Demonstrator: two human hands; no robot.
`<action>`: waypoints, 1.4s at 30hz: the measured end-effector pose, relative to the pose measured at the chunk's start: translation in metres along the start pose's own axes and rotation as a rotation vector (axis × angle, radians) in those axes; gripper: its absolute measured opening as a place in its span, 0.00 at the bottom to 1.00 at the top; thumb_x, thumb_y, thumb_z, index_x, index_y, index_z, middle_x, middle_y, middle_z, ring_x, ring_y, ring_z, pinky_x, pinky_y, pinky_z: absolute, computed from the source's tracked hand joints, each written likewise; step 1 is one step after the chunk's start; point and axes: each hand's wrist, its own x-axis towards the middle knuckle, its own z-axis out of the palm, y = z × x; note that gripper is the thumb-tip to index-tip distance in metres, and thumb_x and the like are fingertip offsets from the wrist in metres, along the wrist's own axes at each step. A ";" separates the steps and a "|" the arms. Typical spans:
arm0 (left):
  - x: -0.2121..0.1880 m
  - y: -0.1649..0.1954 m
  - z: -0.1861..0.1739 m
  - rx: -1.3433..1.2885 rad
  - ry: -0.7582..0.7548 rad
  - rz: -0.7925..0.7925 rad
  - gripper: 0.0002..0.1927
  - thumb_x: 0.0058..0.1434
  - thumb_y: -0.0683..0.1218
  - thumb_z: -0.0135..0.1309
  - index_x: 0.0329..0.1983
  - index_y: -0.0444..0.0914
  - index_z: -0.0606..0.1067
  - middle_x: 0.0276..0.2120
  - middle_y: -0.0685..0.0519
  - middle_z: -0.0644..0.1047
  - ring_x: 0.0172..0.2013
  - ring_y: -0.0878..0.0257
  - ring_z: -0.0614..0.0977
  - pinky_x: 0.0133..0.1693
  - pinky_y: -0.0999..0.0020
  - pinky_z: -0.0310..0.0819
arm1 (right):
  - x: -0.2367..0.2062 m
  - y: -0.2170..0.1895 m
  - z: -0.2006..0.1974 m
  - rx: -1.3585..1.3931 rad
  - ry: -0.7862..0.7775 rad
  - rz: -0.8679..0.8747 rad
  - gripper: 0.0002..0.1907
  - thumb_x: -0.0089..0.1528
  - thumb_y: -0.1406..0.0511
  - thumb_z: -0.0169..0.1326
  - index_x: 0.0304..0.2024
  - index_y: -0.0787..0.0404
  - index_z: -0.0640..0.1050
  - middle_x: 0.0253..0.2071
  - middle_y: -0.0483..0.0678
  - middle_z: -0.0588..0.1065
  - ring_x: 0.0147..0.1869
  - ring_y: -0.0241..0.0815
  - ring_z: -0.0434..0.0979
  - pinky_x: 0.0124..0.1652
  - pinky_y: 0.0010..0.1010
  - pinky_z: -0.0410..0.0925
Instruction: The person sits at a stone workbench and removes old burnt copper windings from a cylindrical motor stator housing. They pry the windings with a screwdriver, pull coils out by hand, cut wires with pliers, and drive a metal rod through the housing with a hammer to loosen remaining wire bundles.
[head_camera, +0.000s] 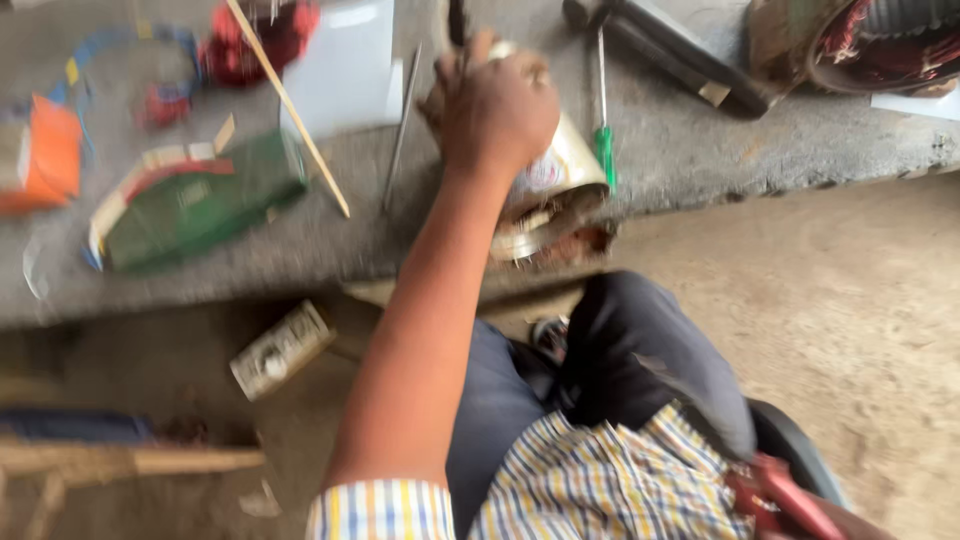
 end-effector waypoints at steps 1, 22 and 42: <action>-0.005 0.000 0.001 0.009 -0.011 -0.011 0.16 0.59 0.54 0.50 0.48 0.57 0.82 0.66 0.59 0.67 0.67 0.48 0.62 0.66 0.38 0.50 | 0.005 0.030 -0.014 -0.251 0.273 0.046 0.18 0.69 0.60 0.47 0.58 0.59 0.67 0.37 0.51 0.69 0.31 0.43 0.68 0.32 0.36 0.63; -0.007 -0.011 0.003 -0.006 0.024 0.025 0.16 0.57 0.55 0.51 0.45 0.55 0.83 0.66 0.58 0.66 0.69 0.50 0.59 0.68 0.35 0.40 | 0.058 -0.168 0.075 0.668 -1.264 -0.060 0.35 0.66 0.55 0.45 0.71 0.67 0.59 0.50 0.62 0.77 0.45 0.50 0.84 0.37 0.36 0.79; -0.011 -0.014 0.003 -0.004 0.018 0.068 0.15 0.60 0.57 0.52 0.46 0.54 0.83 0.67 0.57 0.65 0.68 0.52 0.59 0.68 0.40 0.43 | 0.044 -0.184 0.073 0.912 -1.288 0.267 0.36 0.60 0.52 0.55 0.67 0.60 0.66 0.38 0.55 0.78 0.37 0.47 0.82 0.33 0.30 0.74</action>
